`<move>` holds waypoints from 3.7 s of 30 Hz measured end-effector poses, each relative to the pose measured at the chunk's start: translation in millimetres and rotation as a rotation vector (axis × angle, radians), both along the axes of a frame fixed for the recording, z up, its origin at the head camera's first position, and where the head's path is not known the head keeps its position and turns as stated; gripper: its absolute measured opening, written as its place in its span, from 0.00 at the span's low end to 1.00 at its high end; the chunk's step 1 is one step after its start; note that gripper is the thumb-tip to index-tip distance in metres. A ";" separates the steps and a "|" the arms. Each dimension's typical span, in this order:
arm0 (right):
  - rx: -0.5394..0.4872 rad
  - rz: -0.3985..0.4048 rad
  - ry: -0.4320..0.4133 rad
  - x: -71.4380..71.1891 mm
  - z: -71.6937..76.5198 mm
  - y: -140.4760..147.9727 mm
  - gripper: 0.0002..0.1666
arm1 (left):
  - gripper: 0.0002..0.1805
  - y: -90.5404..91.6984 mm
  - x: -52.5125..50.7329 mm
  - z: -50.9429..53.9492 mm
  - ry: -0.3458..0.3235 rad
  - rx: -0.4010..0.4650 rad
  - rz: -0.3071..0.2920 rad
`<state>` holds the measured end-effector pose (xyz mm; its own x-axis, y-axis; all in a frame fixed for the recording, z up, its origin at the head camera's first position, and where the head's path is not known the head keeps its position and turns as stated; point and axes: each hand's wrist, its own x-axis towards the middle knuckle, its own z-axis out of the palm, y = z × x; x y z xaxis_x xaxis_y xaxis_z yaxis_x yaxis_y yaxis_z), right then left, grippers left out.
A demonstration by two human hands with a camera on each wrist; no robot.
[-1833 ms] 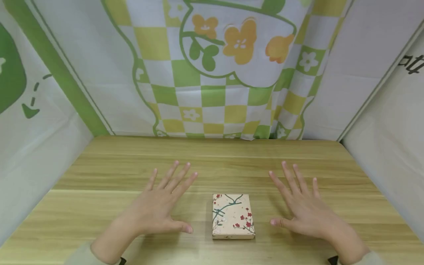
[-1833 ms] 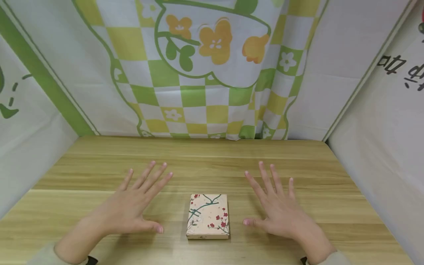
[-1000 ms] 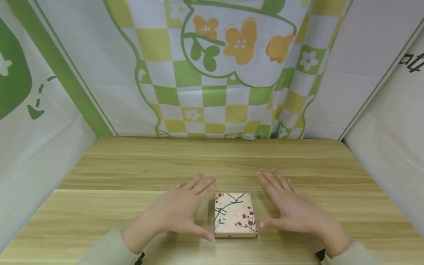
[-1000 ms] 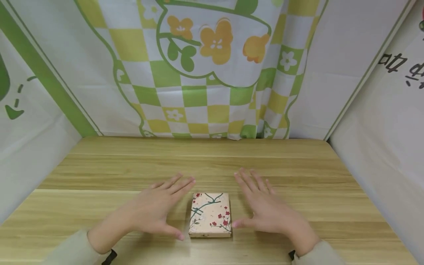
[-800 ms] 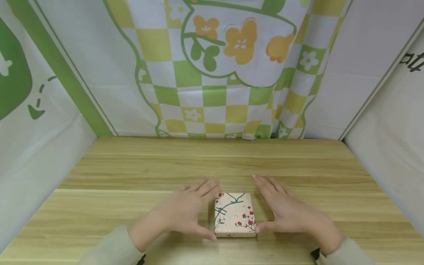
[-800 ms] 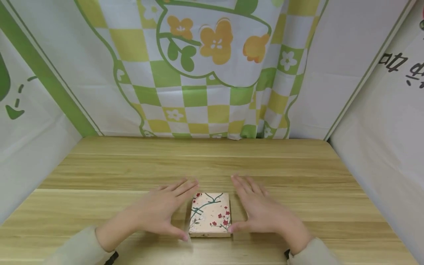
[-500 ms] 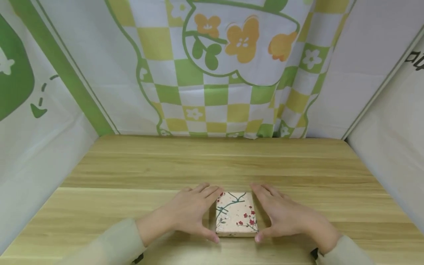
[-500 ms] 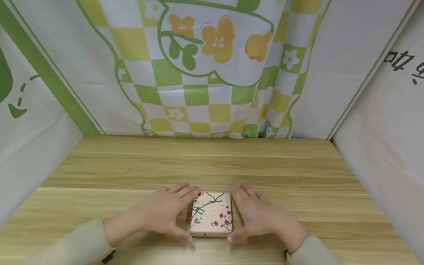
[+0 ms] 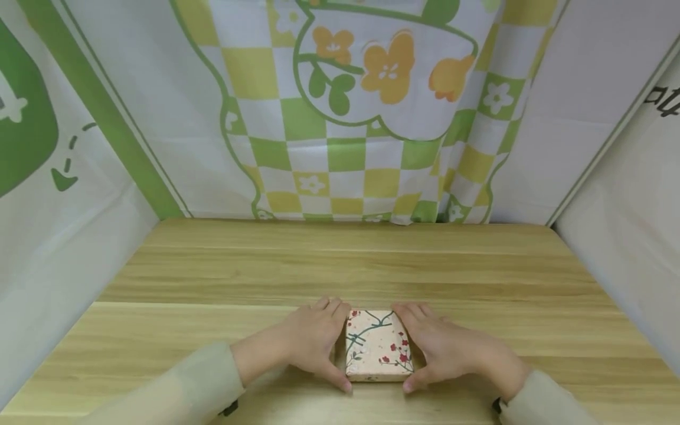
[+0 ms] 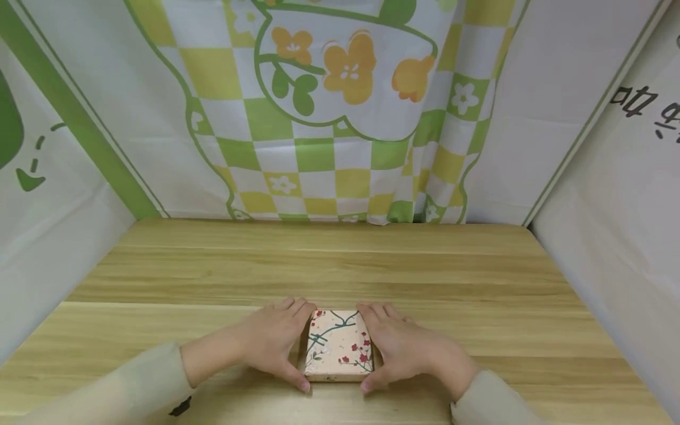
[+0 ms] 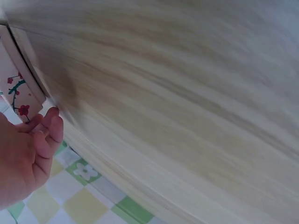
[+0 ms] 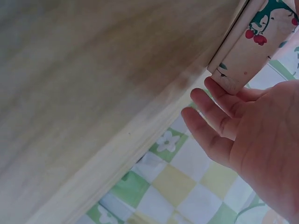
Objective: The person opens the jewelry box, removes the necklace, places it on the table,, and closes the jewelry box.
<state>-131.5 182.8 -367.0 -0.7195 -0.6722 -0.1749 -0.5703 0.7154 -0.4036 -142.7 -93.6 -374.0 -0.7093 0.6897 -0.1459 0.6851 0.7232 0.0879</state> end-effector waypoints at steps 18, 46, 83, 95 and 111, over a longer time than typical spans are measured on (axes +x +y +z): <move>-0.058 -0.014 -0.097 -7.4 -2.8 -6.7 0.71 | 0.65 4.8 1.1 3.1 -0.214 0.148 0.001; -0.377 0.020 0.073 -27.4 35.3 -5.2 0.66 | 0.67 -19.7 -16.2 42.2 -0.353 0.560 0.072; -0.553 0.001 -0.048 -50.6 50.4 -12.8 0.62 | 0.60 -30.2 -37.4 28.3 -0.445 0.831 0.143; -0.562 -0.087 0.037 -51.2 44.5 -29.3 0.67 | 0.60 -34.3 -40.5 25.6 -0.451 0.905 0.164; -0.677 0.011 0.148 -48.9 52.4 -28.7 0.63 | 0.57 -33.0 -31.2 35.9 -0.348 0.962 0.089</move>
<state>-180.3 154.1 -314.5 -0.6962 -0.6060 0.3849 -0.6593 0.3277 -0.6767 -173.9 -126.5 -338.1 -0.7877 0.5700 0.2337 0.4582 0.2884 0.8408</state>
